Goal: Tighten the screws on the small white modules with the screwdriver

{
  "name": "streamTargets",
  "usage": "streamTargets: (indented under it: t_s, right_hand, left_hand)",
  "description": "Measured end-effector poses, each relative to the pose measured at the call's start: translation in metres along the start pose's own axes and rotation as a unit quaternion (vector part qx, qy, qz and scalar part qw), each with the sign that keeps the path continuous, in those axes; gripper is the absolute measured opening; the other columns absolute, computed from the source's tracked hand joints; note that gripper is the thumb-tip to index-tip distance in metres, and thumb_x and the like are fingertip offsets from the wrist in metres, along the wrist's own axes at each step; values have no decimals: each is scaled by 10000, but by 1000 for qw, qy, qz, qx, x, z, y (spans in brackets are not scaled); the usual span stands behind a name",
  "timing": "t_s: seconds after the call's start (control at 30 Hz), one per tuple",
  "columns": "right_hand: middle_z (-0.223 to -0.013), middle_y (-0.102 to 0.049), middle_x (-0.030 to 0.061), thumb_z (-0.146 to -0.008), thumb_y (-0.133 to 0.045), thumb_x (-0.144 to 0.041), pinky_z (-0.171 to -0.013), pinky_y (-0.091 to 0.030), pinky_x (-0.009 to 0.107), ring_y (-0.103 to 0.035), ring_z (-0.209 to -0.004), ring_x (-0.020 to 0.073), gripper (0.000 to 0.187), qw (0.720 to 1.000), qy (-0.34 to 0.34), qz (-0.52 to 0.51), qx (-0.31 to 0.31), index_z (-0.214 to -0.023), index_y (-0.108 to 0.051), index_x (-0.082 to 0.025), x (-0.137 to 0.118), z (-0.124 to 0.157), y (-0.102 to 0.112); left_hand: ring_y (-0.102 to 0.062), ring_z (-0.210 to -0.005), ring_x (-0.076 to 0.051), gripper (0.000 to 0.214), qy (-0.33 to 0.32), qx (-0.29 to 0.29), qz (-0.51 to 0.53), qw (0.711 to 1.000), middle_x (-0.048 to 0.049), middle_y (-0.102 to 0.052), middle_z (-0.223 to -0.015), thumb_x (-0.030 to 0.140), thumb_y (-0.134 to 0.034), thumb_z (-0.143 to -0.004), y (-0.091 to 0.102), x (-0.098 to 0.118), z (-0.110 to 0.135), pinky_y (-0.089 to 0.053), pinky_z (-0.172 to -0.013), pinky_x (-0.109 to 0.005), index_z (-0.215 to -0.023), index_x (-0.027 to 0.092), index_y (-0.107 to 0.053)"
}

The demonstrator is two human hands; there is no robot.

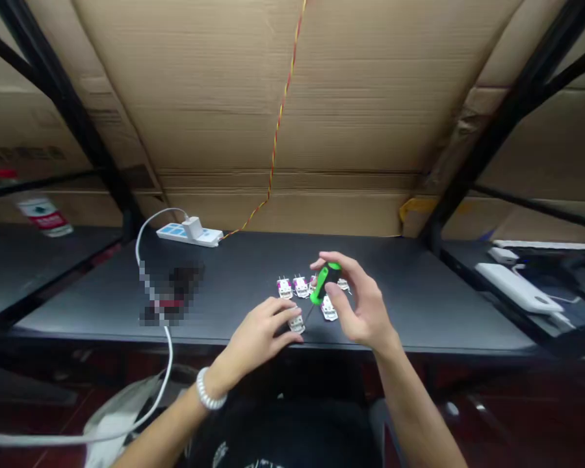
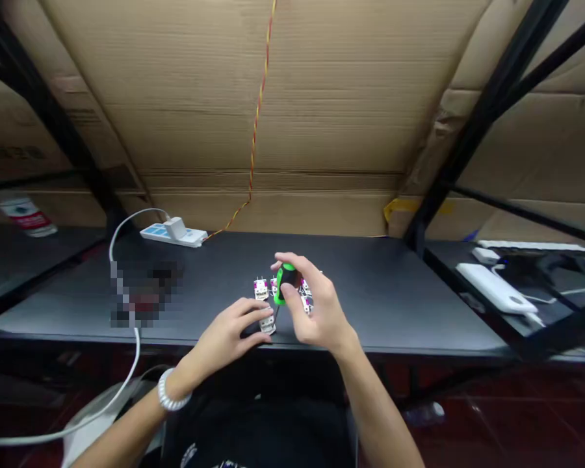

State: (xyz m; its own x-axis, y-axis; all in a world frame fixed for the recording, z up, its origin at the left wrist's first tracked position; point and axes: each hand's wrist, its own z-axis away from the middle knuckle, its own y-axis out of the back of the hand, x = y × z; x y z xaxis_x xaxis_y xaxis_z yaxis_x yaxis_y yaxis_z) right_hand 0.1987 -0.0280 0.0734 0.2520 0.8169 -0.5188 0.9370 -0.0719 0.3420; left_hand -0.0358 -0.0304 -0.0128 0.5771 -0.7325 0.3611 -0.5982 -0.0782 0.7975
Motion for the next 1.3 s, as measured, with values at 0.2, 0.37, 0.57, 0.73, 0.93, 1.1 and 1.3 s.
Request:
streamTargets:
  t_s: [0.2,0.37,0.57,0.73,0.93,1.1,1.3]
  right_hand:
    - [-1066,-634,71,-922,-794,-289,-782,-604,387,-662,-924,234,281,991,31,76,102,-1197,-740,-277,-9,-4,-9]
    - [-1232,-703,86,-1065,-554,-197,-952,-613,411,-711,-1122,242,417,998,-9,49,49,-1452,-647,-320,-11,-5,-2]
    - [-1152,-646,76,-977,-743,-292,-894,-617,401,-689,-1005,233,398,994,8,84,76,-1373,-707,-309,-14,-6,-8]
    - [-1208,-676,88,-1054,-587,-238,-951,-611,404,-706,-1086,234,433,996,-20,69,61,-1478,-630,-314,-14,-5,-12]
    - [-1129,-688,85,-980,-711,-307,-889,-608,418,-689,-1002,249,302,995,5,58,78,-1279,-703,-271,-18,-6,-11]
    - [-1173,-700,86,-1034,-623,-241,-917,-615,405,-705,-1032,232,349,994,-14,73,82,-1377,-673,-284,-16,-8,-12]
    - [-1274,-722,96,-1060,-520,-207,-1036,-594,444,-719,-1156,248,457,999,-2,30,45,-1504,-591,-286,-17,-7,-7]
  left_hand:
    - [-693,-1203,-289,397,-4,8,2,1000,-107,-733,-1337,391,-793,-992,0,0,0,-614,-1039,-467,-1352,243,-715]
    - [-698,-1200,-283,414,-3,7,4,1000,-102,-736,-1347,385,-808,-981,-1,-1,0,-616,-1053,-470,-1360,245,-721]
    - [-700,-1192,-287,412,-11,11,0,1000,-104,-742,-1332,384,-810,-978,-2,-2,0,-617,-1037,-461,-1352,238,-718]
    - [-702,-1193,-281,414,-10,6,-3,1000,-103,-737,-1347,389,-798,-990,-1,-2,0,-616,-1042,-457,-1372,252,-716]
    - [-706,-1175,-286,375,-7,13,0,1000,-112,-740,-1323,409,-769,-1010,-1,-2,0,-618,-1030,-463,-1343,243,-727]
    - [-697,-1203,-288,395,3,4,21,1000,-105,-736,-1346,393,-801,-985,1,-3,-1,-607,-1065,-469,-1343,240,-736]
    - [-702,-1239,-277,360,29,-7,67,997,-92,-748,-1338,346,-834,-958,8,-3,-4,-588,-1112,-458,-1297,242,-773]
